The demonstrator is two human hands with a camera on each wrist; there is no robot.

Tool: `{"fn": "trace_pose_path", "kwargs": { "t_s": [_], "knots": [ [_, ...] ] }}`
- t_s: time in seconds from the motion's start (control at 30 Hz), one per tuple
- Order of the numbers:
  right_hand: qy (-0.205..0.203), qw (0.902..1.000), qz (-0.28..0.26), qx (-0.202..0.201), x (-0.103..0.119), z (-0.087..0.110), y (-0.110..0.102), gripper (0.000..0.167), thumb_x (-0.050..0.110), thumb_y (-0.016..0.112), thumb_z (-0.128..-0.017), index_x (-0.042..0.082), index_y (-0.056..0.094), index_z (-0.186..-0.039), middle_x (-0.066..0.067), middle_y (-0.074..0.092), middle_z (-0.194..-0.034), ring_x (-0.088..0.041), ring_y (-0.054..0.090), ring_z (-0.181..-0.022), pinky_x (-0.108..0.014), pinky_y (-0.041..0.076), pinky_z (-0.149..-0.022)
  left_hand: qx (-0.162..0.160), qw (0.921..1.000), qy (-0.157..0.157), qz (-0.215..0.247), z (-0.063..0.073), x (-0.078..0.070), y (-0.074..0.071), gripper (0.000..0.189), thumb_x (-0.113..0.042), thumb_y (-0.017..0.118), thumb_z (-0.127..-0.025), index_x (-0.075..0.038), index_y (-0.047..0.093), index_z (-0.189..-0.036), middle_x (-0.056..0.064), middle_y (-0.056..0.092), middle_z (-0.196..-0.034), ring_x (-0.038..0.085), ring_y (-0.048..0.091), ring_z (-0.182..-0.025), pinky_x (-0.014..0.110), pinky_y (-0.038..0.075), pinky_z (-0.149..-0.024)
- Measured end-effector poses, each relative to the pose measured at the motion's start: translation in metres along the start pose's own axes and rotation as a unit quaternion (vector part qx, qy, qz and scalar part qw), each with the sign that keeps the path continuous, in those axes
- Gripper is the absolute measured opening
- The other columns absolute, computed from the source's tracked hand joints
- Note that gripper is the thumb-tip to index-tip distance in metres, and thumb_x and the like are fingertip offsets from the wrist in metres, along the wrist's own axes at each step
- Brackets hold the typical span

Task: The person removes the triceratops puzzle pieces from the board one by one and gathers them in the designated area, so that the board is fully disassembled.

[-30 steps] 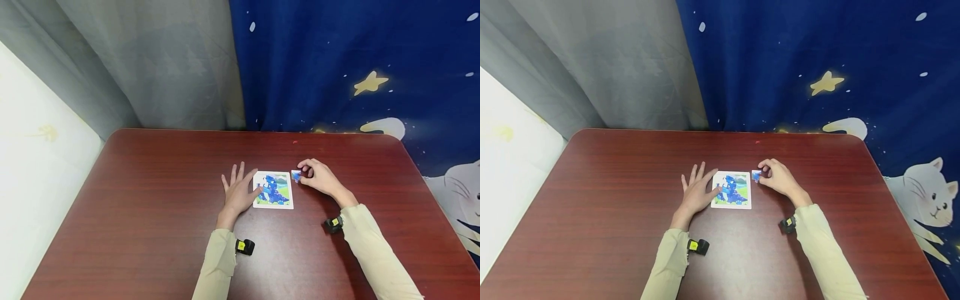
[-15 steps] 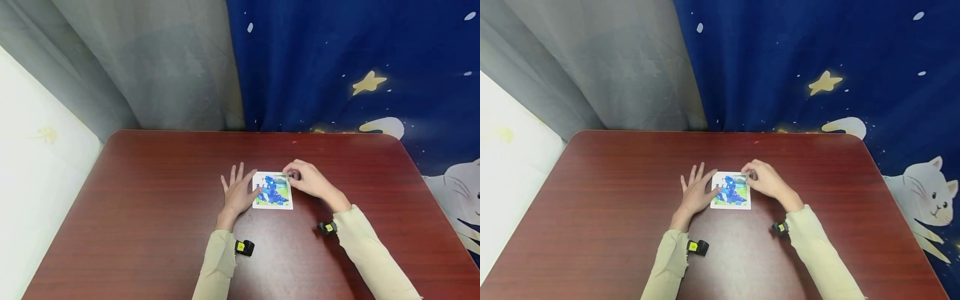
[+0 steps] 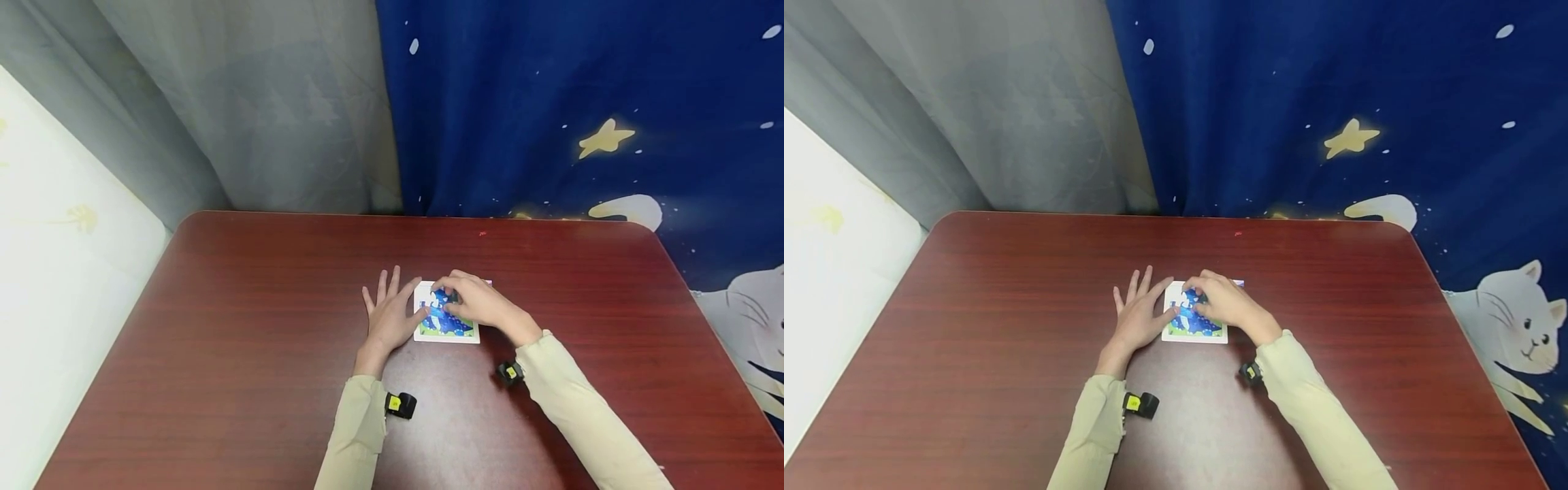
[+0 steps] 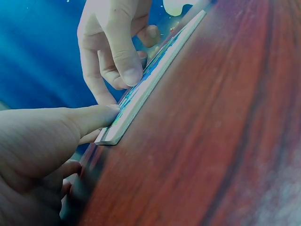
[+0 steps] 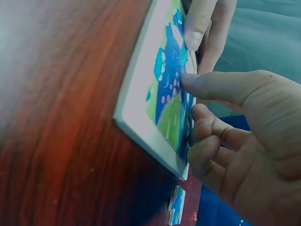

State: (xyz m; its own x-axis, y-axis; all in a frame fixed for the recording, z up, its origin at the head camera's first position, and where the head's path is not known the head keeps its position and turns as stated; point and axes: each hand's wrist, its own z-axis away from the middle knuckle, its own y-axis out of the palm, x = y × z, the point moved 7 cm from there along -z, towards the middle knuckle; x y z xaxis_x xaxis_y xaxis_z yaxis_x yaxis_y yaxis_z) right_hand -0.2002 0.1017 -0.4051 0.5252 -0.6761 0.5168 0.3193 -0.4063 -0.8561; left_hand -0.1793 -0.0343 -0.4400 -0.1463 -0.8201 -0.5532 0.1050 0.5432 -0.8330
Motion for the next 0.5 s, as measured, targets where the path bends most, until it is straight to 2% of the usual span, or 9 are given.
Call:
{"fn": "trace_pose_path", "kwargs": {
  "t_s": [0.17, 0.37, 0.5],
  "knots": [
    [0.009, 0.9997, -0.004, 0.023, -0.001, -0.005, 0.002, 0.034, 0.007, 0.072, -0.079, 0.008, 0.064, -0.112, -0.004, 0.056, -0.089, -0.018, 0.052, -0.081, -0.035, 0.046, -0.075, 0.006, 1.0000, -0.005, -0.002, 0.000, 0.000, -0.001, 0.060, -0.041, 0.063, -0.086, -0.026, 0.044, -0.140, 0.011, 0.014, -0.154, 0.030, 0.001, -0.141, 0.062, -0.008, -0.103],
    [0.020, 0.9984, -0.015, 0.052, 0.000, -0.013, 0.000, 0.031, 0.004, 0.072, -0.077, 0.008, 0.062, -0.106, -0.007, 0.051, -0.082, -0.019, 0.045, -0.076, -0.034, 0.039, -0.068, 0.000, 1.0000, -0.005, 0.003, 0.000, -0.001, -0.004, 0.060, -0.041, 0.064, -0.085, -0.026, 0.045, -0.140, 0.011, 0.014, -0.154, 0.030, 0.001, -0.141, 0.062, -0.008, -0.103],
    [0.029, 0.9969, -0.027, 0.067, -0.003, -0.015, 0.001, 0.031, 0.004, 0.073, -0.076, 0.009, 0.061, -0.104, -0.007, 0.050, -0.082, -0.019, 0.045, -0.076, -0.033, 0.038, -0.068, 0.003, 1.0000, -0.004, 0.003, 0.000, -0.002, -0.003, 0.060, -0.041, 0.064, -0.085, -0.026, 0.044, -0.140, 0.011, 0.014, -0.154, 0.030, 0.001, -0.141, 0.062, -0.008, -0.103]
  ]
}}
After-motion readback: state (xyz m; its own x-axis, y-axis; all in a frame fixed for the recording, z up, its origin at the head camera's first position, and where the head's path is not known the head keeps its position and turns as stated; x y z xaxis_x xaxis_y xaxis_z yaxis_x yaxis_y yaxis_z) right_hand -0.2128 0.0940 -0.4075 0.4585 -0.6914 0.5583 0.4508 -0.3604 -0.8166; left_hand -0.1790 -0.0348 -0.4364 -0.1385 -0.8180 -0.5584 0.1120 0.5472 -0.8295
